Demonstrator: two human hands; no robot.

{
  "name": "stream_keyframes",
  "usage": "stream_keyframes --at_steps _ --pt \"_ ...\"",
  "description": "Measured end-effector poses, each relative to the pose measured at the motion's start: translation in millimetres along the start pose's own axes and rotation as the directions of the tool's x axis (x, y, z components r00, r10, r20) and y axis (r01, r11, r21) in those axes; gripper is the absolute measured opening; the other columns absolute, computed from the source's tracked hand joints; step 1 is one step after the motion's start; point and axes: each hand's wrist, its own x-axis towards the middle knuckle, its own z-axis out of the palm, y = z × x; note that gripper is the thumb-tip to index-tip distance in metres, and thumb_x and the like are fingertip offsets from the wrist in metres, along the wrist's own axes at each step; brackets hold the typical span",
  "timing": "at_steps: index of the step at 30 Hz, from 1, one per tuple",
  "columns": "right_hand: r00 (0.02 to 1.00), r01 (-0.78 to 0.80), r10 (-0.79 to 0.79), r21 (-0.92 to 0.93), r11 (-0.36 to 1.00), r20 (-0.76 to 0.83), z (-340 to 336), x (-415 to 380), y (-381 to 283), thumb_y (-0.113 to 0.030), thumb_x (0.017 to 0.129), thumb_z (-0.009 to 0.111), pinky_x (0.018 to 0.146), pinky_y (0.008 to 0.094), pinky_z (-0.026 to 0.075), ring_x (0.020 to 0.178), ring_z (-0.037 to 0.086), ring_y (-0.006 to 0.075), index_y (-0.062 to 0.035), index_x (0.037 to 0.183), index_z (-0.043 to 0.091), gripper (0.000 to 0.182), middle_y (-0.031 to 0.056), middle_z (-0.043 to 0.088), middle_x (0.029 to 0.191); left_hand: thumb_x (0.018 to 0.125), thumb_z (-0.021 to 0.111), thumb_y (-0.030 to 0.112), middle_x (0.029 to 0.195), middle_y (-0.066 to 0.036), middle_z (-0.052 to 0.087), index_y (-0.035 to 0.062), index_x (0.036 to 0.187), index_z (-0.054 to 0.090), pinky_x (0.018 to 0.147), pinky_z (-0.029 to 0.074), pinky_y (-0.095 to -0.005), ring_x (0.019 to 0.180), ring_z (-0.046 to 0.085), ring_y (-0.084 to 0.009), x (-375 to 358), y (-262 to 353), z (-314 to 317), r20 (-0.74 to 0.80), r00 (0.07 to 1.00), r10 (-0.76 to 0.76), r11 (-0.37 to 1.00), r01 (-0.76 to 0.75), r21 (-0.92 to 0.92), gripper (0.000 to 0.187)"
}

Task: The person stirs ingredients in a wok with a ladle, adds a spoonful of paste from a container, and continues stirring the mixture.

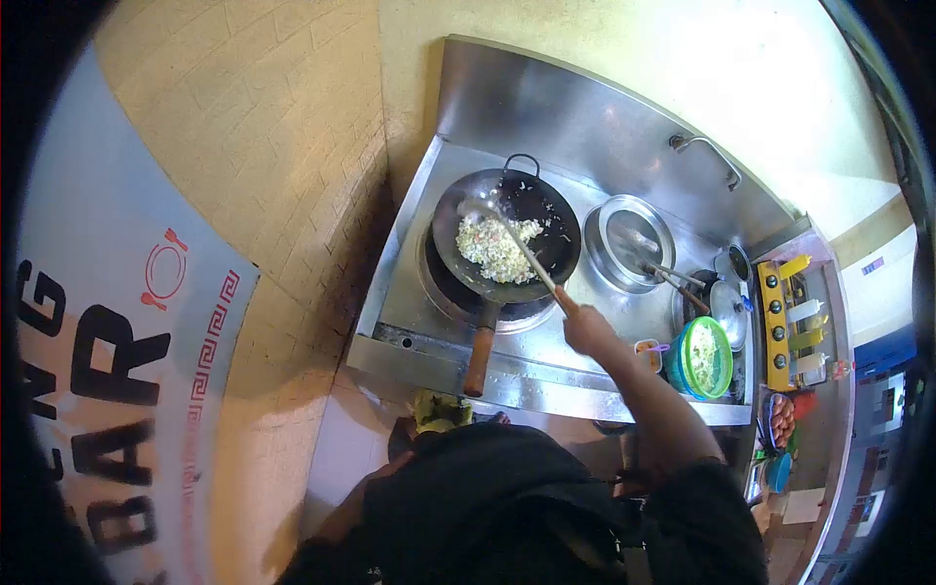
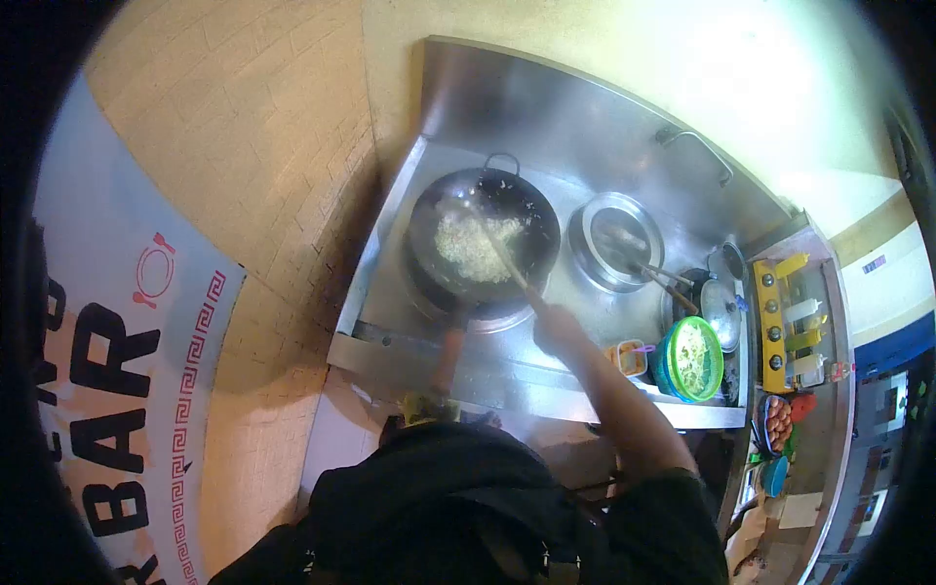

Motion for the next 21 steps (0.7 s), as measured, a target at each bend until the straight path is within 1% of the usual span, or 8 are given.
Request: stream_keyframes --at_steps 1,4,6,11,14,16,19,21 --pt "1.0 -0.002 0.002 0.002 1.0 -0.002 -3 -19 1 -0.008 0.083 0.049 0.071 0.0458 0.05 0.076 0.062 0.041 -0.018 0.145 0.021 0.069 0.0274 0.061 0.084 0.091 0.048 0.047 0.113 -0.005 0.059 0.0079 0.119 0.055 0.083 0.045 -0.032 0.096 0.055 -0.0157 0 1 -4 0.011 1.0 -0.016 0.999 0.016 -0.03 0.049" --pt "0.994 0.107 -0.095 -0.321 0.941 0.051 -49 -77 -17 -0.005 0.082 0.047 0.064 0.0455 0.051 0.07 0.063 0.0384 -0.0178 0.146 0.016 0.072 0.0247 0.06 0.081 0.091 0.048 0.048 0.114 -0.005 0.059 0.0082 0.119 0.055 0.084 0.044 -0.0317 0.096 0.055 -0.0156 1 2 -18 0.087 0.993 -0.082 0.984 0.094 -0.151 0.049" --pt "0.99 0.003 0.07 -0.505 0.863 0.125 -63 -86 -20 -0.005 0.082 0.047 0.061 0.0462 0.051 0.069 0.063 0.0371 -0.0121 0.145 0.019 0.069 0.0232 0.06 0.083 0.091 0.048 0.048 0.114 -0.005 0.059 0.0084 0.12 0.055 0.084 0.044 -0.0316 0.097 0.055 -0.0155 5 7 -28 0.175 0.975 -0.136 0.956 0.176 -0.233 0.049" --pt "0.996 0.0 -0.013 -0.143 0.99 -0.087 -9 -5 -14 -0.005 0.082 0.046 0.063 0.0466 0.052 0.065 0.063 0.0367 -0.0035 0.143 0.02 0.067 0.0236 0.062 0.077 0.091 0.049 0.048 0.115 -0.005 0.058 0.009 0.12 0.055 0.085 0.044 -0.0312 0.098 0.054 -0.0154 47 41 -32 0.396 0.894 -0.211 0.862 0.361 -0.356 0.049" --pt "0.999 0.037 -0.038 -0.229 0.973 0.003 -32 -63 -54 -0.004 0.083 0.045 0.06 0.0501 0.05 0.064 0.063 0.038 -0.004 0.142 0.023 0.063 0.0241 0.061 0.073 0.091 0.049 0.048 0.115 -0.005 0.058 0.0092 0.12 0.055 0.086 0.044 -0.0311 0.099 0.054 -0.0153 73 56 -43 0.433 0.868 -0.245 0.838 0.414 -0.355 0.049" --pt "0.994 -0.001 0.034 -0.297 0.955 0.105 -49 -101 -63 -0.006 0.085 0.044 0.056 0.0518 0.049 0.063 0.063 0.0379 -0.0043 0.142 0.023 0.061 0.0214 0.06 0.071 0.091 0.051 0.046 0.117 -0.003 0.057 0.0088 0.122 0.054 0.084 0.042 -0.0282 0.097 0.052 -0.0127 88 61 -51 0.294 0.955 0.042 0.995 -0.014 -0.097 0.049" --pt "0.998 -0.053 0.045 -0.285 0.957 -0.033 -32 -74 -35 -0.006 0.085 0.043 0.057 0.0502 0.05 0.063 0.063 0.0366 -0.0029 0.141 0.024 0.06 0.0193 0.059 0.069 0.093 0.048 0.042 0.121 -0.007 0.055 0.0086 0.128 0.051 0.095 0.037 -0.0352 0.109 0.05 -0.023 87 61 -60 0.347 0.937 -0.027 0.925 0.155 -0.347 0.048" --pt "0.991 0.003 -0.036 -0.247 0.969 -0.129 -13 -46 -26 -0.006 0.085 0.043 0.059 0.049 0.05 0.064 0.063 0.036 -0.001 0.141 0.023 0.059 0.0203 0.061 0.071 0.091 0.05 0.042 0.117 -0.005 0.056 0.0087 0.127 0.051 0.088 0.039 -0.0326 0.1 0.05 -0.0186 92 35 -68 0.329 0.935 -0.134 0.938 0.227 -0.264 0.049"
